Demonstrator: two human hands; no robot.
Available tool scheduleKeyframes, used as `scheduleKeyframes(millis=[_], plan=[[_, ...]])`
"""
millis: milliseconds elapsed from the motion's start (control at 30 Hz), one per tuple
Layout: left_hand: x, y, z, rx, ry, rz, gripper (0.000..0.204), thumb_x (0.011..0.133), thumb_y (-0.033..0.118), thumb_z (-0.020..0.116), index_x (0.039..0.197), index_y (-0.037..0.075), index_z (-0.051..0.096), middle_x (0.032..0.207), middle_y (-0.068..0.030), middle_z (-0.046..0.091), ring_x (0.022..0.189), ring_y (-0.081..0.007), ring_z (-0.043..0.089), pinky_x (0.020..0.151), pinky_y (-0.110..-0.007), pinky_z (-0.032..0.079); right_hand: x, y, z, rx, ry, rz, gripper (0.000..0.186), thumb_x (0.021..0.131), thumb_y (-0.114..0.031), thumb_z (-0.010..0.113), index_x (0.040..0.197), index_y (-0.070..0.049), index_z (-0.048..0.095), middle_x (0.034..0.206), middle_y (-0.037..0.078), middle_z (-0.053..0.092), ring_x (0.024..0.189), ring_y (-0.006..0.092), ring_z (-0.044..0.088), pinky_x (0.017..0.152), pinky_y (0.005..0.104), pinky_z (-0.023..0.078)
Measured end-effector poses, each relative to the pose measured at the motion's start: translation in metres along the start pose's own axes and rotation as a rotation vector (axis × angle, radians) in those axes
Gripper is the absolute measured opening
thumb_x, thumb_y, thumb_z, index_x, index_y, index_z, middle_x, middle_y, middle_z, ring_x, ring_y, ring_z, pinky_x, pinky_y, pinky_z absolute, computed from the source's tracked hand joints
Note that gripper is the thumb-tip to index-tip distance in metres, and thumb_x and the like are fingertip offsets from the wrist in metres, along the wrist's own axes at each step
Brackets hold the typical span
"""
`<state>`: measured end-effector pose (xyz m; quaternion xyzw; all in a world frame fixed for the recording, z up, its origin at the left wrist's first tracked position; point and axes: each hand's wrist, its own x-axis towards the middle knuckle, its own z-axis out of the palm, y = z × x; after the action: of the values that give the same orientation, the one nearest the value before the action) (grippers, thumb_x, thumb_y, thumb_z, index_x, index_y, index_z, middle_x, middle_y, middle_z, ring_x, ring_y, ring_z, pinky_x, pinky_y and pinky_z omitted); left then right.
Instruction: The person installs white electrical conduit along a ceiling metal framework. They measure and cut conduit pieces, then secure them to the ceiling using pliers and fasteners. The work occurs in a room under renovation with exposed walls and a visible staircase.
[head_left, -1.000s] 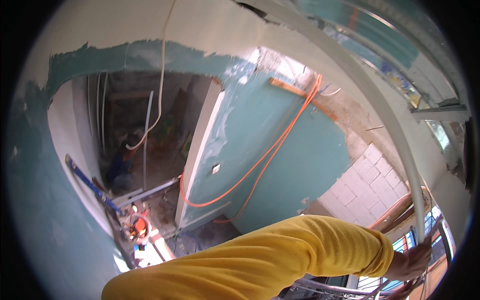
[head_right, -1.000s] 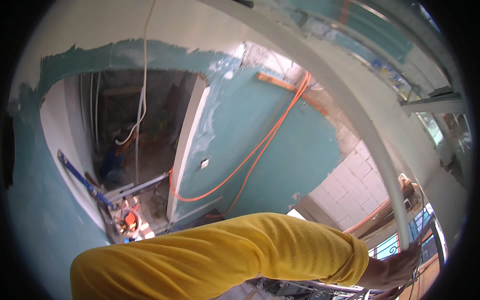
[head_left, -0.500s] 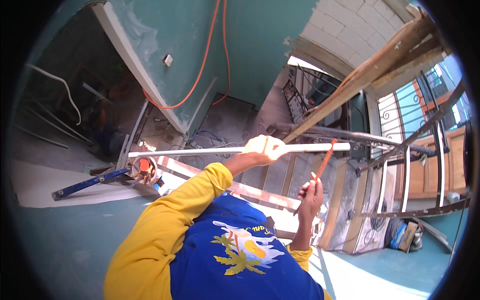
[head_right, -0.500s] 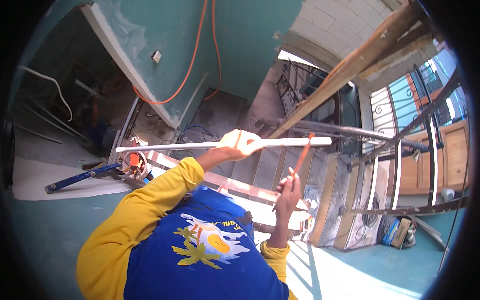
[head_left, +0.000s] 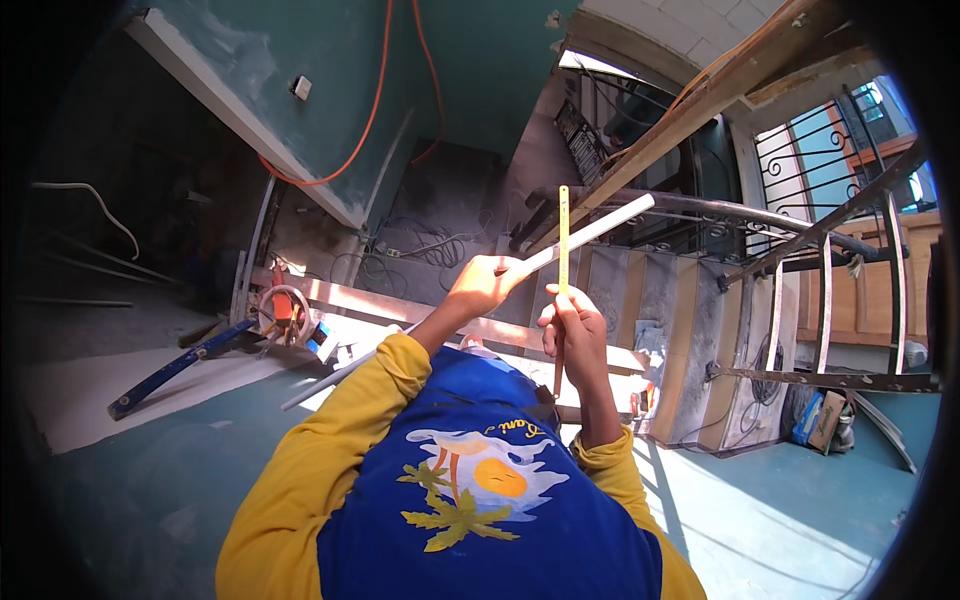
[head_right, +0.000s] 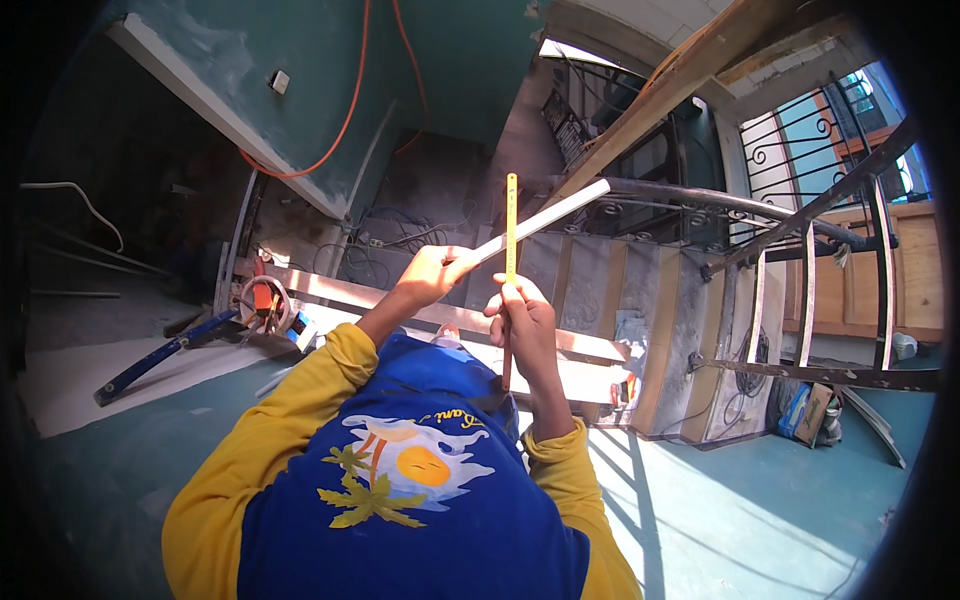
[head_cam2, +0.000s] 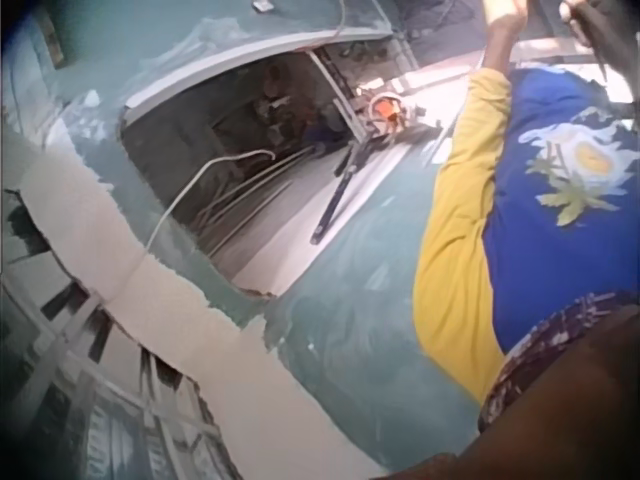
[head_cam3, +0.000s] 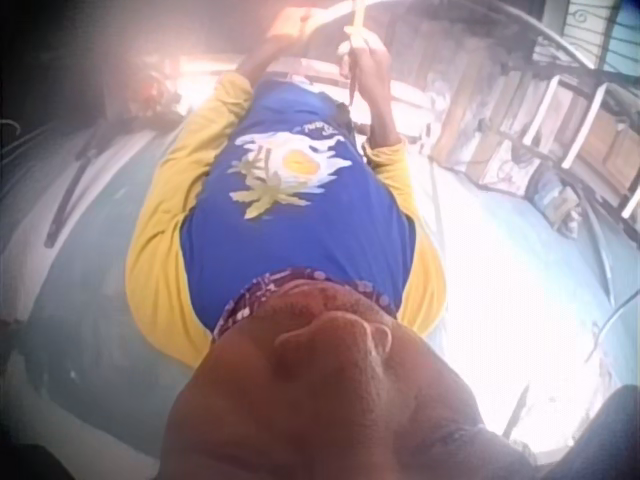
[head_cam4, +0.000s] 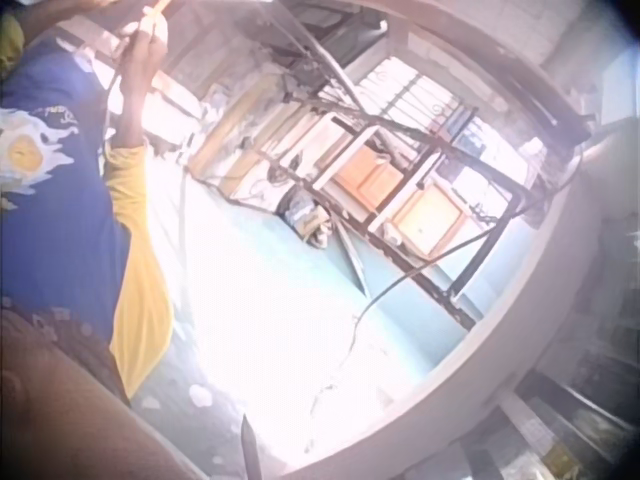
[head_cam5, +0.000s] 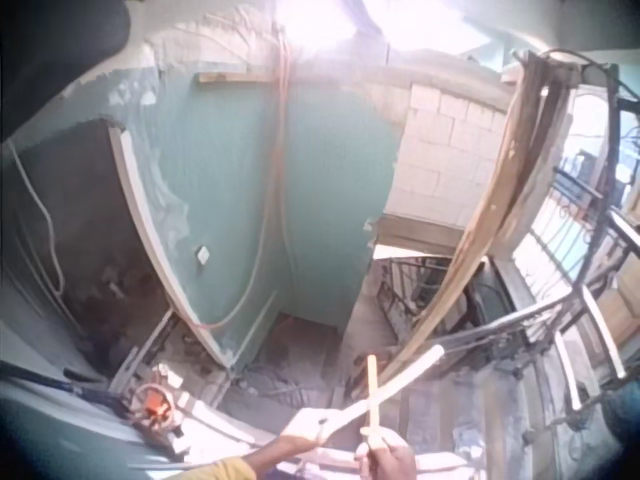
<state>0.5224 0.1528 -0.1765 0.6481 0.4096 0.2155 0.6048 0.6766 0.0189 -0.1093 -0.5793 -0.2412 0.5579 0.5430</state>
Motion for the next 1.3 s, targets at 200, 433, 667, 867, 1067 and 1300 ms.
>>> scheduleKeyframes(millis=[200,433,667,867,1067,1300], plan=[[-0.006,0.004,0.003,0.051,-0.056,-0.005,0.039,0.1,0.038,0.067,0.111,0.002,0.076,0.075,-0.0107,0.066,0.069,-0.0136,0.052,0.068,-0.034,0.048,-0.002,0.006,-0.004,0.002,-0.017,0.027,0.03,0.111,-0.021,0.049,0.13,-0.003,0.061,0.082,0.008,0.068,0.047,0.0084,0.056,0.043,0.021,0.041],[-0.008,0.004,0.016,0.045,-0.12,-0.088,0.04,0.101,0.041,0.065,0.111,0.005,0.077,0.073,-0.0086,0.063,0.068,-0.0138,0.051,0.067,-0.033,0.047,-0.008,0.014,-0.012,-0.446,0.087,-0.18,0.03,0.107,-0.015,0.053,0.127,0.003,0.065,0.076,0.005,0.069,0.046,0.0097,0.06,0.042,0.0254,0.043],[-0.015,-0.003,0.036,-0.079,-0.124,-0.055,0.031,0.102,0.031,0.067,0.112,0.003,0.078,0.075,0.0038,0.059,0.07,-0.006,0.049,0.062,-0.027,0.041,-0.011,0.026,-0.023,-0.799,0.101,-0.383,0.029,0.105,-0.012,0.057,0.128,0.001,0.067,0.07,0.007,0.068,0.046,0.0143,0.061,0.047,0.0299,0.049],[-0.016,-0.006,0.041,-0.085,-0.139,-0.104,0.031,0.102,0.03,0.068,0.114,0.004,0.078,0.078,0.0037,0.061,0.072,-0.0056,0.049,0.064,-0.026,0.042,-0.017,0.024,-0.021,-0.564,0.101,-0.152,0.03,0.105,-0.01,0.055,0.128,0.004,0.066,0.075,0.006,0.071,0.047,0.0089,0.06,0.044,0.0255,0.047],[-0.017,0.001,0.042,-0.059,-0.127,-0.127,0.03,0.101,0.028,0.068,0.115,0.003,0.077,0.079,0.0027,0.064,0.073,-0.0054,0.05,0.065,-0.026,0.043,-0.016,0.023,-0.024,-0.488,0.079,-0.096,0.031,0.105,-0.01,0.054,0.13,0.005,0.065,0.077,0.007,0.071,0.048,0.0081,0.061,0.044,0.0246,0.047],[-0.011,-0.02,0.048,-0.048,-0.095,-0.073,0.037,0.099,0.043,0.068,0.114,0.012,0.079,0.075,-0.0037,0.068,0.069,-0.0125,0.059,0.068,-0.032,0.049,-0.013,0.023,-0.027,-0.681,0.064,-0.182,0.028,0.105,-0.01,0.056,0.127,0.002,0.067,0.075,0.007,0.07,0.05,0.0109,0.063,0.047,0.0276,0.048]])
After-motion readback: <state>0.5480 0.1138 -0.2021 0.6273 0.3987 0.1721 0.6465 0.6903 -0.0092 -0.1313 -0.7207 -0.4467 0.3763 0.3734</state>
